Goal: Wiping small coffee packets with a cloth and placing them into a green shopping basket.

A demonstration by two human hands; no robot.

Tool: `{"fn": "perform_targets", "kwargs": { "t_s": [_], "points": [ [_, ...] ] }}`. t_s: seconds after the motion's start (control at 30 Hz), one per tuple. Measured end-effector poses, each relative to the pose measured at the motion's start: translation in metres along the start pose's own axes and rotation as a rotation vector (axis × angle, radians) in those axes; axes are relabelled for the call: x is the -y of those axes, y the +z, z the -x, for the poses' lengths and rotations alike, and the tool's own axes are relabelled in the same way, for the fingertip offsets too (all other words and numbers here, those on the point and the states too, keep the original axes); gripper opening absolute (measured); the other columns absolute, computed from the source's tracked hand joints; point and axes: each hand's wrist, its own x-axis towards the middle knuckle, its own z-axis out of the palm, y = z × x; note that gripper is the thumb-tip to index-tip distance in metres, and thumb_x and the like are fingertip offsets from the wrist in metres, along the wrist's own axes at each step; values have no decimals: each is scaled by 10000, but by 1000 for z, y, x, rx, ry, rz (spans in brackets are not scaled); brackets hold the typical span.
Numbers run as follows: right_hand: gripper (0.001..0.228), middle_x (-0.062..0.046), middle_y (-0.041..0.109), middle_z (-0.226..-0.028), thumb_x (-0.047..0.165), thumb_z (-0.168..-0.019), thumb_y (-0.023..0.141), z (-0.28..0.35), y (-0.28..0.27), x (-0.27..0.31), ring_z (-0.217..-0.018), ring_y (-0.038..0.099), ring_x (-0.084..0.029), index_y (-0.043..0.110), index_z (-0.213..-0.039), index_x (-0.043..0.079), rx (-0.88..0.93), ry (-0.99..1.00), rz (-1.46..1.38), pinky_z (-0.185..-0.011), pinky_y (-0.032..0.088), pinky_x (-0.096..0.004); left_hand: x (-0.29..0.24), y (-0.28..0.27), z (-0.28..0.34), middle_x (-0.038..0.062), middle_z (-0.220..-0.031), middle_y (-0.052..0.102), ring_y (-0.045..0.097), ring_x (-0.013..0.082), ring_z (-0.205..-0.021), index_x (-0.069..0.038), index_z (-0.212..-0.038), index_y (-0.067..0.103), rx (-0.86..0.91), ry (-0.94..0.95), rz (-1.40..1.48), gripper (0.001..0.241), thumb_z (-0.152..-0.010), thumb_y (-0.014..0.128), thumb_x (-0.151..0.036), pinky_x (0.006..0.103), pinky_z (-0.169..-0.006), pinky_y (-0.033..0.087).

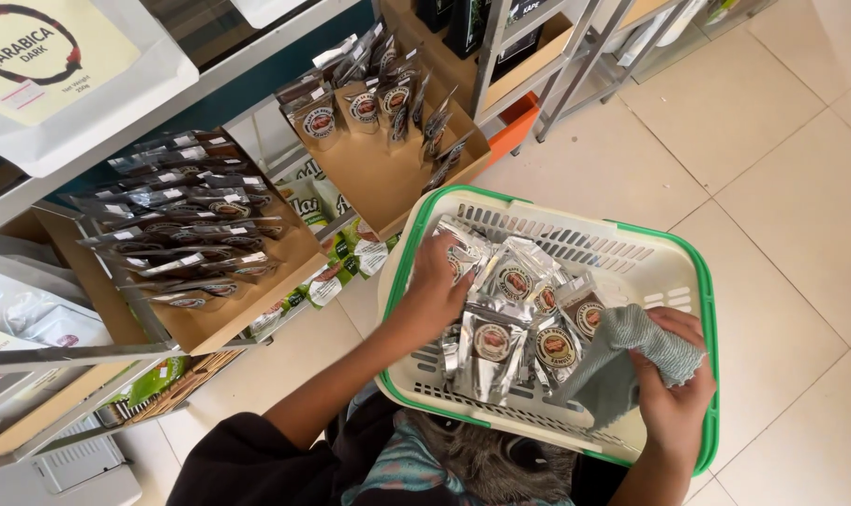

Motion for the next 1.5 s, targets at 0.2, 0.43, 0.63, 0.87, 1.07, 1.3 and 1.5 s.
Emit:
{"fn": "perform_targets", "kwargs": {
  "t_s": [0.2, 0.43, 0.63, 0.87, 1.07, 1.3, 1.5],
  "points": [
    [422, -138, 606, -1282, -171, -808, 660, -1, 9, -2, -1232, 586, -235, 605, -1193, -7, 65, 11, 74, -1067, 462, -339, 76, -28, -106, 163, -1152, 612, 584, 360, -1138, -25, -1064, 590, -217, -64, -222, 203, -909, 713, -72, 453, -978, 476],
    [440, -129, 610, -1267, -167, -783, 650, -2, 12, -2, -1233, 592, -239, 620, -1188, 4, 82, 33, 74, -1046, 480, -343, 184, 6, -173, 181, -933, 689, 677, 380, -905, -22, -867, 679, 17, -348, -341, 387, -718, 900, -302, 486, -782, 543],
    [439, -126, 612, -1254, -166, -776, 659, -2, 12, 0, -1228, 596, -235, 623, -1181, 1, 88, 56, 80, -1037, 484, -341, 196, -7, -155, 230, -908, 719, 703, 415, -866, -9, -846, 728, -63, -279, -504, 122, -807, 759, -120, 510, -757, 566],
    [433, -123, 574, -1309, -130, -806, 675, -3, 15, 10, -1255, 576, -242, 632, -1219, -8, 60, 37, 108, -1051, 484, -349, 92, -103, -105, 191, -879, 720, 718, 329, -785, -6, -875, 687, -198, -202, -307, 88, -885, 714, -88, 450, -721, 561],
    [579, -116, 514, -1303, -30, -843, 676, -3, 50, 31, -1210, 563, -237, 535, -1403, 5, -26, 42, 25, -1041, 496, -360, 3, -103, -70, 73, -884, 604, 580, 149, -770, -66, -955, 466, -342, -125, 712, 181, -1055, 594, -148, 334, -627, 503],
    [512, -127, 544, -1122, 3, -644, 769, -13, 107, 87, -1004, 552, -329, 666, -1132, 116, -27, -614, 530, -864, 432, -444, -101, -21, 5, -43, -934, 442, 371, 58, -839, -103, -1116, 422, -38, 19, 975, 187, -1175, 492, -267, 233, -741, 340],
    [426, -109, 495, -1206, -80, -923, 734, -12, 98, 75, -1047, 538, -216, 625, -1293, 100, -360, -396, 365, -882, 431, -323, -112, -19, 14, -56, -830, 369, 287, 18, -699, -104, -1050, 405, 46, -74, 1007, 184, -1133, 451, -261, 217, -616, 259]
  ]
}}
